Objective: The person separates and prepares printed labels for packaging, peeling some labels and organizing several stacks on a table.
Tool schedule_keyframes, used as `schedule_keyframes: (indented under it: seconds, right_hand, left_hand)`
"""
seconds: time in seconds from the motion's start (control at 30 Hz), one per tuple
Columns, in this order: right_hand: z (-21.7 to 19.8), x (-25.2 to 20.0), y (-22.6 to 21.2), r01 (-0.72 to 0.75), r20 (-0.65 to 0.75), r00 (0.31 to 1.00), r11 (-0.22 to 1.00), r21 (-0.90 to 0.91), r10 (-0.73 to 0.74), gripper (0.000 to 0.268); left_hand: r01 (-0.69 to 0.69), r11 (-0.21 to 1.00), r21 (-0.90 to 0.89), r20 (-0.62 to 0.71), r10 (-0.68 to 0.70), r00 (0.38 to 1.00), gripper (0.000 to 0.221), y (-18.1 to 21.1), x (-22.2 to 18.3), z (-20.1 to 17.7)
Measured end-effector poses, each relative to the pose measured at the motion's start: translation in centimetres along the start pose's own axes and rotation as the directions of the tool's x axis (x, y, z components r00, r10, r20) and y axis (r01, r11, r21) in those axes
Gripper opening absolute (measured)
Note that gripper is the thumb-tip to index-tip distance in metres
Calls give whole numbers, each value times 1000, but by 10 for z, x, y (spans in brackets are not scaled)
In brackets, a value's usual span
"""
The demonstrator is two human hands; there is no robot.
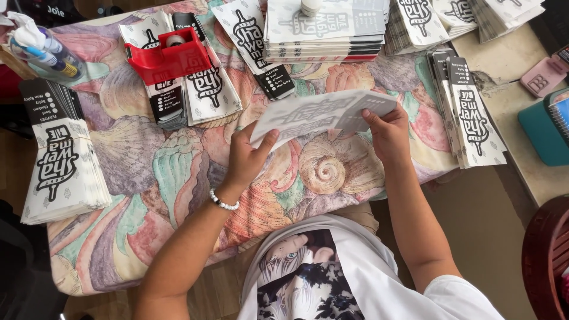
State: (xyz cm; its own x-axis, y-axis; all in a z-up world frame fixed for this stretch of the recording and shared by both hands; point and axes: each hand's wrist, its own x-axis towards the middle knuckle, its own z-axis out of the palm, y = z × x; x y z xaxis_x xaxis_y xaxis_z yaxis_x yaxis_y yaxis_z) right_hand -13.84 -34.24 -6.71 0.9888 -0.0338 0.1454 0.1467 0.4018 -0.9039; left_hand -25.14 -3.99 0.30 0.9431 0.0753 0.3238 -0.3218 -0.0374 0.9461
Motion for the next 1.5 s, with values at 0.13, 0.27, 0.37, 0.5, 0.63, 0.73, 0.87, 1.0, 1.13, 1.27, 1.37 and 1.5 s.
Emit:
schedule_keyframes:
  seconds: [0.13,0.27,0.37,0.5,0.63,0.73,0.87,1.0,1.13,1.27,1.37,1.5]
  right_hand:
    - [11,-6,-15,10,24,1000,999,-52,-9,48]
    - [-5,-1,1,-9,-9,1000,999,-32,9,49]
    - [-2,-2,2,-22,-8,1000,1000,-14,22,48]
    - [13,-12,-11,-24,5,1000,1000,9,24,39]
    - [7,-8,-9,-20,38,999,1000,-5,20,35]
    - [8,-7,-9,-4,50,999,1000,5,4,33]
    - [10,-5,-9,7,59,998,999,-35,-5,46]
    - [17,-10,-21,30,60,998,995,-94,-24,55]
    - [1,-3,-8,16,70,998,996,-87,-10,65]
    - [10,-7,-16,15,48,999,994,-109,-10,61]
    - [-5,0,-2,9,39,999,992,-123,-4,58]
    - [3,-7,-3,-15,21,1000,990,-144,18,52]
  left_hand:
    - [-2,1000,-25,92,4,996,32,6,3,0]
    - [21,1000,-12,92,-19,996,25,-11,1,-8]
    - [38,991,125,14,-40,999,18,7,6,-6]
    - [89,995,42,-9,-89,996,22,16,6,-4]
    - [124,992,28,-67,-122,990,18,14,2,-4]
    - [42,996,84,-57,-38,998,19,21,5,-2]
    - [66,998,12,-11,-66,998,20,14,0,-1]
    - [66,996,51,-64,-63,996,20,13,1,2]
    - [17,999,45,-62,-14,998,26,-1,-2,2]
    - [-11,998,57,-58,14,998,27,2,7,-2]
    - [-29,996,81,-76,35,996,24,-3,6,-1]
    - [-10,999,52,-73,13,997,24,-6,3,4]
